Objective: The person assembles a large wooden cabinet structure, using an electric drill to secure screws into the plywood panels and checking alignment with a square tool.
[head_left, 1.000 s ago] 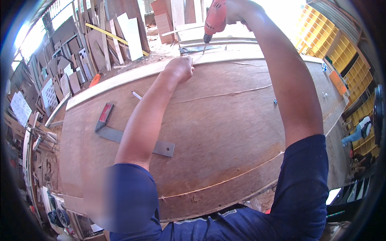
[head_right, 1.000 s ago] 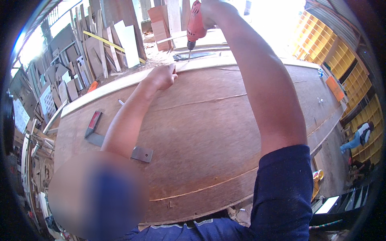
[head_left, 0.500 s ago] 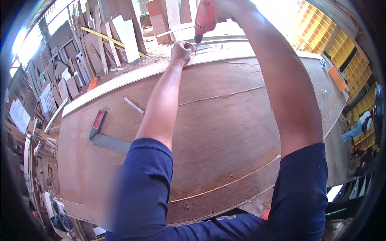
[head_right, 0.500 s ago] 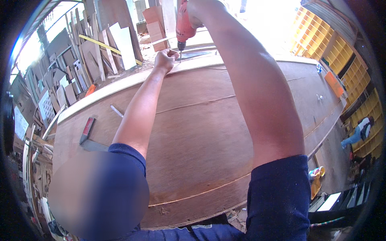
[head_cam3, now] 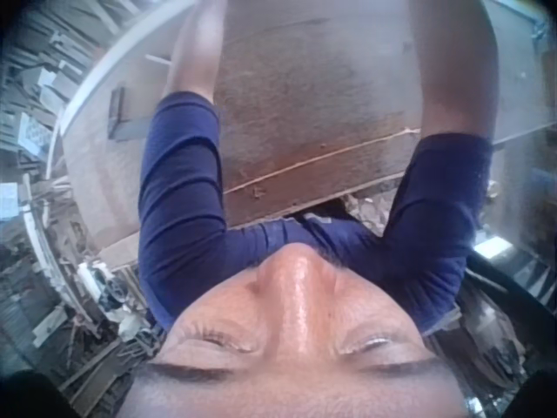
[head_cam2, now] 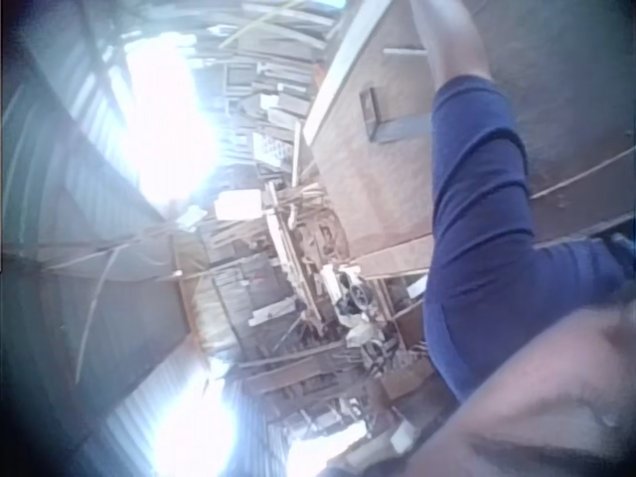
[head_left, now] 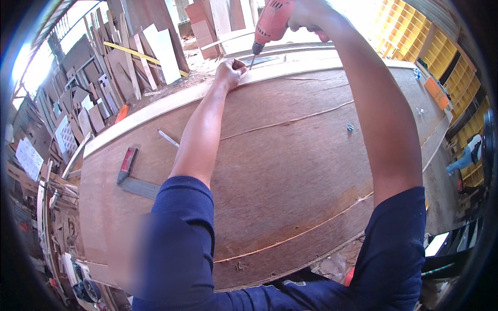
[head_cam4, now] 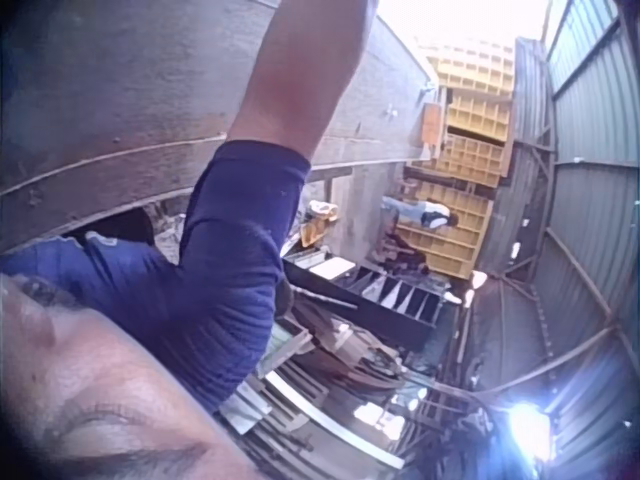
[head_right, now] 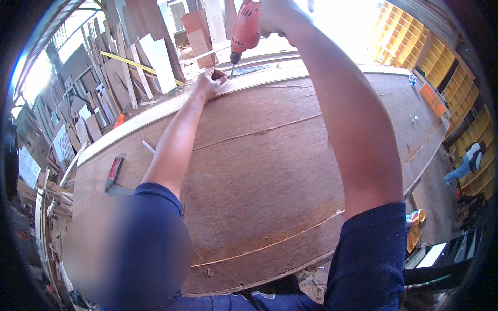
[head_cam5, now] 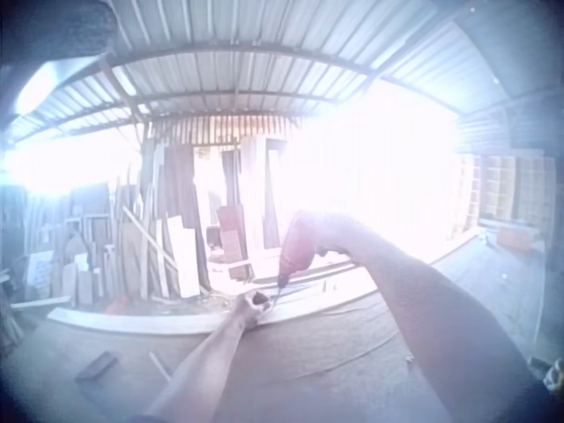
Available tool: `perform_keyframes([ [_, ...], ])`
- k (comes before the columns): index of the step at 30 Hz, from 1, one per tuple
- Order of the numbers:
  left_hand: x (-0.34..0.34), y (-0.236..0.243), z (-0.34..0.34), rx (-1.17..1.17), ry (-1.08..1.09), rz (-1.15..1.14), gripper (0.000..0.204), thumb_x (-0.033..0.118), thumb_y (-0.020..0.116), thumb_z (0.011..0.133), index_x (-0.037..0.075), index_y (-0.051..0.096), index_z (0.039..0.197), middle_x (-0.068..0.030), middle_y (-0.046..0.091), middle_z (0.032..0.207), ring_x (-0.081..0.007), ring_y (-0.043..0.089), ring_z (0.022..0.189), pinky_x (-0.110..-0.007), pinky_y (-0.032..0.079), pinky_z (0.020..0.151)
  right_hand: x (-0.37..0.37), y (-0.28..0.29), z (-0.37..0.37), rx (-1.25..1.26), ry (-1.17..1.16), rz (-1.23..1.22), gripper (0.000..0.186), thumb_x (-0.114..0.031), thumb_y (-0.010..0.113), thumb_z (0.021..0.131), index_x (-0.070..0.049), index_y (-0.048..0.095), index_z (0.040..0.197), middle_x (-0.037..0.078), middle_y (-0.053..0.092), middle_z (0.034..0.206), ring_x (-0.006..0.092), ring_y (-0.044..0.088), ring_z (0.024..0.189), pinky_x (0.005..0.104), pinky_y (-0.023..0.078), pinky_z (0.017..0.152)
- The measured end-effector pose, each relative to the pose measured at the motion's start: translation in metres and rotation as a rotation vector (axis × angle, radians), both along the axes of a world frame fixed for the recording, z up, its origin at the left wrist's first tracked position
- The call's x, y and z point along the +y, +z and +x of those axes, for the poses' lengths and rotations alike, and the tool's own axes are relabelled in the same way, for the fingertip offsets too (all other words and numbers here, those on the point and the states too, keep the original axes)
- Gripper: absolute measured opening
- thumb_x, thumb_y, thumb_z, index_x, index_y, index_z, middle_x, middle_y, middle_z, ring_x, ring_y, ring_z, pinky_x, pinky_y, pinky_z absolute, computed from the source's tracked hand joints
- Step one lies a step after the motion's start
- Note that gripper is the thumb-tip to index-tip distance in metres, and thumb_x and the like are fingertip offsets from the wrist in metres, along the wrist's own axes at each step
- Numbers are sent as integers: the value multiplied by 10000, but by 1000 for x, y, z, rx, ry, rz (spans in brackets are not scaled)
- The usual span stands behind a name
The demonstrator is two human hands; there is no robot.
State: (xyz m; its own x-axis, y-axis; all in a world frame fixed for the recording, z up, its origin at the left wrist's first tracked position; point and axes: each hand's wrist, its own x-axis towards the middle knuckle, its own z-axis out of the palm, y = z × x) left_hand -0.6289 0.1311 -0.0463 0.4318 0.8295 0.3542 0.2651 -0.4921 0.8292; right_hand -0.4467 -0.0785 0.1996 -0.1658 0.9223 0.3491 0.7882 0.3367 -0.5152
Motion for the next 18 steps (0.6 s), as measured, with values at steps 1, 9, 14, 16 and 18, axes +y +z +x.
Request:
perform_keyframes([
  [1,-1,0,0,-9,10,-14,230,94,857,959,31,760,1158,-92,826,1063,-165,768,971,-323,610,891,-3,-6,8,88,-32,66,235,-261,727,904,-101,857,1018,27,793,909,142,692,853,347,526,701],
  [9,-3,-1,2,-21,-4,32,300,74,861,940,53,744,1215,-76,831,1037,-157,785,962,-319,620,862,-7,-5,36,82,-63,108,200,-189,722,871,-88,839,997,51,791,903,177,704,834,385,544,700],
  [14,-6,-2,6,40,21,88,324,57,847,929,82,763,1241,-66,836,1026,-158,791,958,-314,620,877,15,-15,48,-21,-142,179,192,-169,738,842,-84,832,985,76,794,907,202,719,834,412,562,714],
  [16,-8,-1,6,51,55,116,314,52,834,937,61,762,1243,-61,836,1024,-124,769,915,-294,613,841,25,-22,54,-68,-188,217,190,-161,744,830,-83,829,980,86,796,908,212,725,834,422,570,720],
  [18,-11,-1,5,47,66,128,321,49,825,941,50,759,1255,-57,835,1018,-105,754,884,-283,609,819,35,-24,58,-149,-235,257,189,-153,750,818,-82,826,976,96,797,910,222,731,834,433,577,725],
])
